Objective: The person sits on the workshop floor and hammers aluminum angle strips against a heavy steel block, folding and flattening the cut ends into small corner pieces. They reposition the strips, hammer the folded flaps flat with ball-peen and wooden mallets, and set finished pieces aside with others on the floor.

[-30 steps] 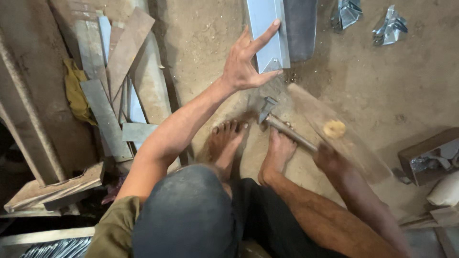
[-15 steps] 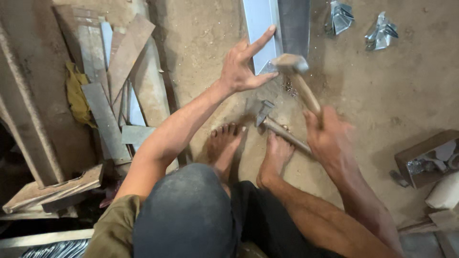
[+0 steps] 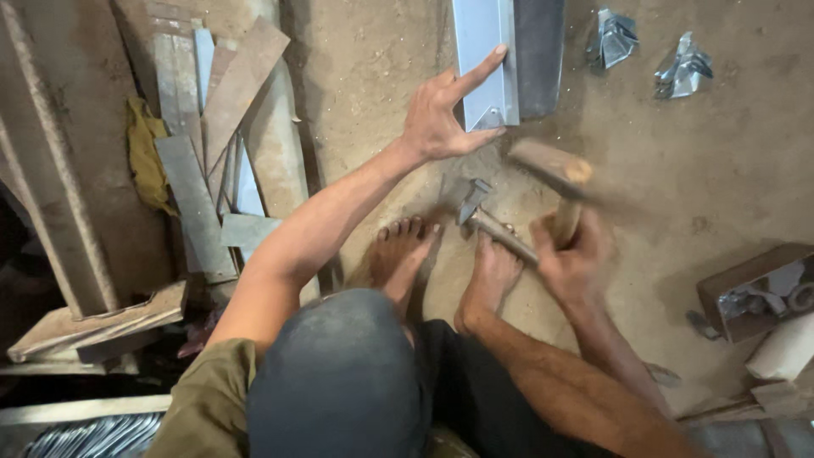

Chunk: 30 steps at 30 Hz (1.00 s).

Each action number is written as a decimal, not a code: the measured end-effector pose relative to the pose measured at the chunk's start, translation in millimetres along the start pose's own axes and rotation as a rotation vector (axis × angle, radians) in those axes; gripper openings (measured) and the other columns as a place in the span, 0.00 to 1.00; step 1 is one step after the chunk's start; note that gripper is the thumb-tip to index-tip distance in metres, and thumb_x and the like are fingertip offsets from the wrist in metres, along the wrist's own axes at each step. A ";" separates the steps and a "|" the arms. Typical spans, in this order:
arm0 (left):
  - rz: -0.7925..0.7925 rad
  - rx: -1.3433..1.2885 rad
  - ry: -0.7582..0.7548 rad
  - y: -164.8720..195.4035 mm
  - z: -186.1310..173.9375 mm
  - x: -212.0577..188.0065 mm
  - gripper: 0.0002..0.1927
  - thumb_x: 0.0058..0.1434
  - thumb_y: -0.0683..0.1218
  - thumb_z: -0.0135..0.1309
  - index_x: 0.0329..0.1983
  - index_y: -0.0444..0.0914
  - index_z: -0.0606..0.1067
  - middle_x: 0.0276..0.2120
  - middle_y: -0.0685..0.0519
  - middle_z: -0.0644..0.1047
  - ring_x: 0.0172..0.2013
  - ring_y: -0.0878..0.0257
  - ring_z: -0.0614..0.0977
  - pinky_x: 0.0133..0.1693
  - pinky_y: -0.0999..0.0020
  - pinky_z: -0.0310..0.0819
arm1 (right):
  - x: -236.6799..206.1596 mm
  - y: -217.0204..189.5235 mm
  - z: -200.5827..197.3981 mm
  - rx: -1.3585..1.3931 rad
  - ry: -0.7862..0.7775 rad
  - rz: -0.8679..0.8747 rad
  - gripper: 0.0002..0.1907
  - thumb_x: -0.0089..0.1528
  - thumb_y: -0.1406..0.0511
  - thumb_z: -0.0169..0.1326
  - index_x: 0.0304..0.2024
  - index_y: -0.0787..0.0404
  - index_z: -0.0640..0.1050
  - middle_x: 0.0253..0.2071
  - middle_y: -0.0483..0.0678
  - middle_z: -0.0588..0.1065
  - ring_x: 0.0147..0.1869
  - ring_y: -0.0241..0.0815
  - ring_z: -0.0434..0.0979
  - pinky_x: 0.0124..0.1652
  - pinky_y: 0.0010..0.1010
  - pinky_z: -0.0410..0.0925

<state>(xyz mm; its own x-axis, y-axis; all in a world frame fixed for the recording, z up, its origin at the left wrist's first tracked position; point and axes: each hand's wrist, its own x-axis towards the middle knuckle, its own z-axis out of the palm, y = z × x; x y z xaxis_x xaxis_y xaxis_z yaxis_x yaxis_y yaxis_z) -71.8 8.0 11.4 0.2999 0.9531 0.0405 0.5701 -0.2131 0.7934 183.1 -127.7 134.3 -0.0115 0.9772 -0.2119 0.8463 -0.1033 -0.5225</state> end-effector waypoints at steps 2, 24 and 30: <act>-0.009 -0.016 -0.009 0.6 -3.3 1.7 0.53 0.51 0.59 0.76 0.77 0.60 0.58 0.44 0.48 0.81 0.43 0.51 0.85 0.49 0.57 0.81 | -2.2 -20.9 -28.0 0.039 0.103 -0.050 0.14 0.68 0.61 0.64 0.47 0.63 0.76 0.35 0.52 0.76 0.34 0.45 0.78 0.35 0.37 0.71; -0.086 0.732 -0.432 86.2 -30.1 48.2 0.53 0.52 0.64 0.66 0.75 0.37 0.59 0.45 0.36 0.80 0.52 0.38 0.79 0.65 0.31 0.46 | -42.8 149.1 45.5 -0.119 0.126 0.055 0.14 0.67 0.67 0.61 0.53 0.67 0.77 0.48 0.60 0.76 0.50 0.59 0.75 0.48 0.45 0.69; 0.296 0.752 -0.485 75.4 -24.2 119.5 0.27 0.58 0.46 0.62 0.61 0.35 0.73 0.36 0.43 0.82 0.38 0.49 0.85 0.42 0.46 0.75 | 53.5 124.4 100.0 0.154 0.169 -0.159 0.10 0.60 0.73 0.62 0.45 0.62 0.82 0.41 0.54 0.77 0.45 0.56 0.78 0.43 0.42 0.70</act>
<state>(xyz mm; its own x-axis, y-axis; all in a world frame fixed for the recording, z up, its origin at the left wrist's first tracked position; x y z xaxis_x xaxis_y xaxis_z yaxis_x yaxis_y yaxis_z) -11.5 111.0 90.8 0.7005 0.6808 -0.2139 0.7133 -0.6762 0.1840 234.6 -106.8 -24.7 -0.0381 0.9991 0.0168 0.7500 0.0397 -0.6603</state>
